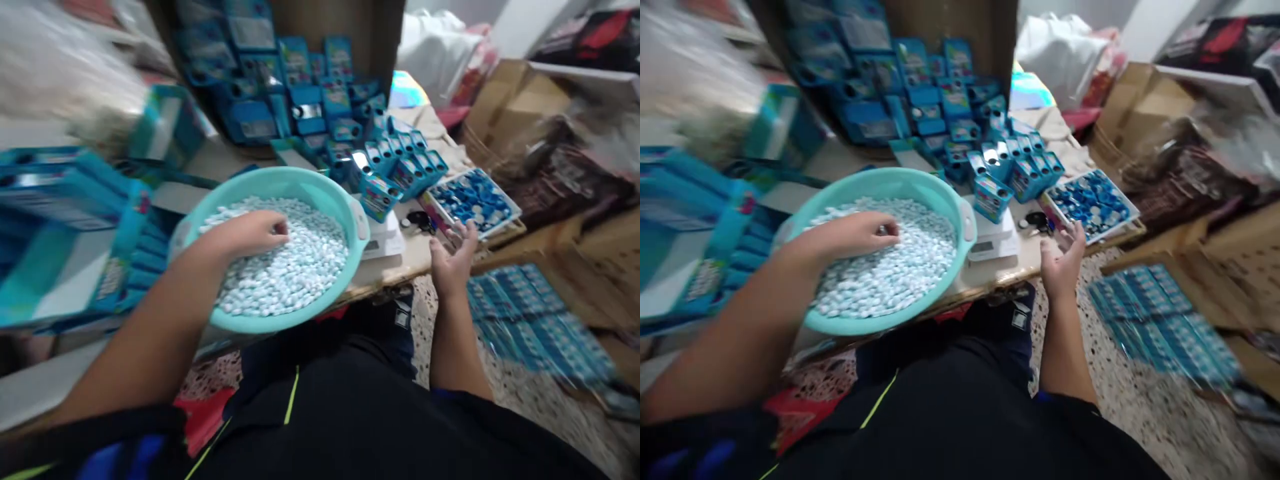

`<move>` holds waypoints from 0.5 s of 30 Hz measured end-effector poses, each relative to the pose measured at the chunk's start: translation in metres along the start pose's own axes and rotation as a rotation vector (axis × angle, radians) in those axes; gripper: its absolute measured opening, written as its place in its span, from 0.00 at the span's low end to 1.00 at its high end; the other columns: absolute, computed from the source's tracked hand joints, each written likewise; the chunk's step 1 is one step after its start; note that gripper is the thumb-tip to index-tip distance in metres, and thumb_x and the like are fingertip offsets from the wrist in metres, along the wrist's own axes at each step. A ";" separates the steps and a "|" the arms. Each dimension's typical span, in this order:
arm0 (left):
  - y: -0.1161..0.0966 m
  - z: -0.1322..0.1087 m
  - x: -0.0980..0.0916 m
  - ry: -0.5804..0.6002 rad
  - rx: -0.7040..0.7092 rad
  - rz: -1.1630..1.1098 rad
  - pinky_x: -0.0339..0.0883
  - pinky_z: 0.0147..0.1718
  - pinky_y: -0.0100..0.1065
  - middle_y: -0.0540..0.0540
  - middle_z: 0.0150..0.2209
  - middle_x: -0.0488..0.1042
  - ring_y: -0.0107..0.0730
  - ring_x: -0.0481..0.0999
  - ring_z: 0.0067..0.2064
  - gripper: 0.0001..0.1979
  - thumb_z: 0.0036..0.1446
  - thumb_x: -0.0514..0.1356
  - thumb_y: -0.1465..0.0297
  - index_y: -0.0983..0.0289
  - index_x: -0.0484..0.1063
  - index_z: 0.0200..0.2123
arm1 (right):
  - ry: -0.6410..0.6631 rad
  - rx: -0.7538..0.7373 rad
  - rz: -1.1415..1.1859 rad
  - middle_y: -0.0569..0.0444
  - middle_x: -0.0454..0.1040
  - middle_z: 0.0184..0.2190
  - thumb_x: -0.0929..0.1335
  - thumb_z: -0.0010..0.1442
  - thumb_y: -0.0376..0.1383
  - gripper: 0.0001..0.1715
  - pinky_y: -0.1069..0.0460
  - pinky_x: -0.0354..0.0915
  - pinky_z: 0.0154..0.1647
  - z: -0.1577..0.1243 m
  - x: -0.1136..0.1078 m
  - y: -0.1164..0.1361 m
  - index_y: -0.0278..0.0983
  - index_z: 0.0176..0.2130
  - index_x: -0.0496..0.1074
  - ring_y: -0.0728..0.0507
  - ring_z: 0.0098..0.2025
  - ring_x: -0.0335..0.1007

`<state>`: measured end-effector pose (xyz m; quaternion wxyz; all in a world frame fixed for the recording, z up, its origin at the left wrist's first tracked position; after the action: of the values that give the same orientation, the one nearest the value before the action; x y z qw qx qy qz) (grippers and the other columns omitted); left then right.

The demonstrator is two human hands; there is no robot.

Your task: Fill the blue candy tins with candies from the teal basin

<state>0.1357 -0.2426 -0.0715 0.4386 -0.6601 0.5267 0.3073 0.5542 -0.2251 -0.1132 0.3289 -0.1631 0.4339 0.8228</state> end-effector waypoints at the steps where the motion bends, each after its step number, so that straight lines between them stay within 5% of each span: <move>1: -0.001 0.004 0.001 0.010 0.011 0.016 0.61 0.43 0.30 0.54 0.45 0.82 0.34 0.74 0.44 0.15 0.62 0.58 0.62 0.65 0.77 0.44 | -0.057 0.076 -0.017 0.37 0.72 0.64 0.69 0.67 0.46 0.41 0.35 0.78 0.53 -0.013 -0.006 -0.023 0.43 0.73 0.56 0.33 0.59 0.78; 4: 0.000 0.006 0.007 0.061 -0.031 0.068 0.57 0.45 0.28 0.53 0.47 0.81 0.29 0.72 0.44 0.22 0.63 0.57 0.57 0.68 0.77 0.49 | -0.112 0.194 -0.051 0.37 0.73 0.61 0.70 0.65 0.44 0.37 0.36 0.77 0.56 -0.050 -0.016 -0.060 0.41 0.69 0.63 0.34 0.59 0.77; 10: 0.008 0.015 0.013 0.106 -0.033 0.114 0.55 0.46 0.33 0.51 0.42 0.79 0.30 0.72 0.43 0.41 0.57 0.45 0.37 0.66 0.76 0.50 | -0.068 0.261 -0.097 0.37 0.73 0.58 0.67 0.70 0.45 0.27 0.37 0.79 0.52 -0.121 -0.013 -0.084 0.38 0.63 0.68 0.34 0.57 0.75; 15: 0.007 0.016 0.013 0.137 -0.007 0.102 0.56 0.43 0.32 0.50 0.39 0.81 0.32 0.72 0.42 0.31 0.57 0.50 0.45 0.62 0.75 0.48 | 0.035 0.361 -0.108 0.44 0.76 0.56 0.70 0.73 0.48 0.23 0.40 0.79 0.51 -0.165 -0.010 -0.077 0.36 0.59 0.73 0.39 0.53 0.78</move>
<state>0.1334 -0.2346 -0.0914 0.3830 -0.6533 0.5876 0.2850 0.6112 -0.3336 -0.2482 0.3889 -0.1389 0.5708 0.7097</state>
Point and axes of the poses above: each hand's wrist, its own z-axis towards the middle knuckle, its own x-axis out of the palm, y = z × x, the point moved 7 cm from there along z, towards the middle knuckle
